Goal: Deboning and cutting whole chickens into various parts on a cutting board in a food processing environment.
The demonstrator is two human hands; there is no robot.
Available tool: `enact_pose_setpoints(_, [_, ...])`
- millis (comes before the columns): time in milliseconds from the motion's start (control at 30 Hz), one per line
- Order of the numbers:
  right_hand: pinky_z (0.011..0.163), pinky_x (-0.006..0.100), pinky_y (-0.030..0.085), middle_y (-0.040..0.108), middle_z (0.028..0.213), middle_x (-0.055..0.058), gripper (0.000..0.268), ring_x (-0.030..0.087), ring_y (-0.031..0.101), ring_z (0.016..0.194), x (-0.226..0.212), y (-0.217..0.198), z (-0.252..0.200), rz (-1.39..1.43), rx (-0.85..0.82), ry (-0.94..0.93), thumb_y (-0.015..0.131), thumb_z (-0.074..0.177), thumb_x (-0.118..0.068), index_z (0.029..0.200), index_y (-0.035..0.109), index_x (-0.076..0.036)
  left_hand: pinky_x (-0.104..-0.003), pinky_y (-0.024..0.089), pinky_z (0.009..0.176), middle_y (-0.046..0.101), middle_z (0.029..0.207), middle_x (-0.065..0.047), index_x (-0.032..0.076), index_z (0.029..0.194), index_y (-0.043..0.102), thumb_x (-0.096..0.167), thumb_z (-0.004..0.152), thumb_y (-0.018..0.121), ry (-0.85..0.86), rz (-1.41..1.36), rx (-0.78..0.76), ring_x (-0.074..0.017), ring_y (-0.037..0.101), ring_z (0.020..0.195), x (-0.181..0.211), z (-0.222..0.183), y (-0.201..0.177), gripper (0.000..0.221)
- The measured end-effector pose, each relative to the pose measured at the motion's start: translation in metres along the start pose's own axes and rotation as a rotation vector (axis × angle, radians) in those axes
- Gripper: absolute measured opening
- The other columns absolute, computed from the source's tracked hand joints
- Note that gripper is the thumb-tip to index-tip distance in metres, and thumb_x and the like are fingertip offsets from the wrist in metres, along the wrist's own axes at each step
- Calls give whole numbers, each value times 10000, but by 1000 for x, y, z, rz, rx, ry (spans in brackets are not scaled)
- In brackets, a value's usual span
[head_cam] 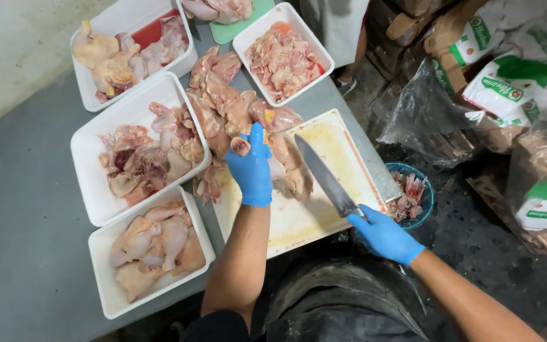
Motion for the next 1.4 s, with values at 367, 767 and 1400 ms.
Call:
enact_pose_setpoints(367, [1121, 462, 560, 821, 1323, 145, 520, 299, 710, 1288, 86, -24, -110, -66, 26, 245, 674, 1009, -447, 1401, 755, -116, -414, 520, 871, 690, 870, -90, 164, 957, 694, 446, 857, 895, 1, 398, -527, -264, 658, 873, -140, 94, -6, 361])
enact_pose_setpoints(767, [1110, 530, 547, 797, 1212, 248, 586, 416, 711, 1259, 66, 3, 20, -417, 135, 138, 525, 1058, -604, 1292, 674, -88, -783, 250, 1186, 210, 1770, -185, 114, 1713, 220, 734, 740, 777, 203, 1314, -689, -436, 155, 1634, -148, -78, 17, 1281])
enact_pose_setpoints(1400, [743, 420, 535, 796, 887, 159, 308, 305, 739, 777, 133, 86, -79, -296, 27, 410, 496, 1100, -415, 1148, 614, -135, -647, 501, 1001, 301, 1728, -56, 251, 1696, 249, 555, 704, 868, 373, 1055, -520, -408, 382, 1486, -207, -54, 2, 1208])
Point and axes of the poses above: each hand's wrist, its own z-axis towards the middle knuckle, its own y-axis out of the palm, x = y × z, the point moved 10 cm from there along z, towards the middle knuckle
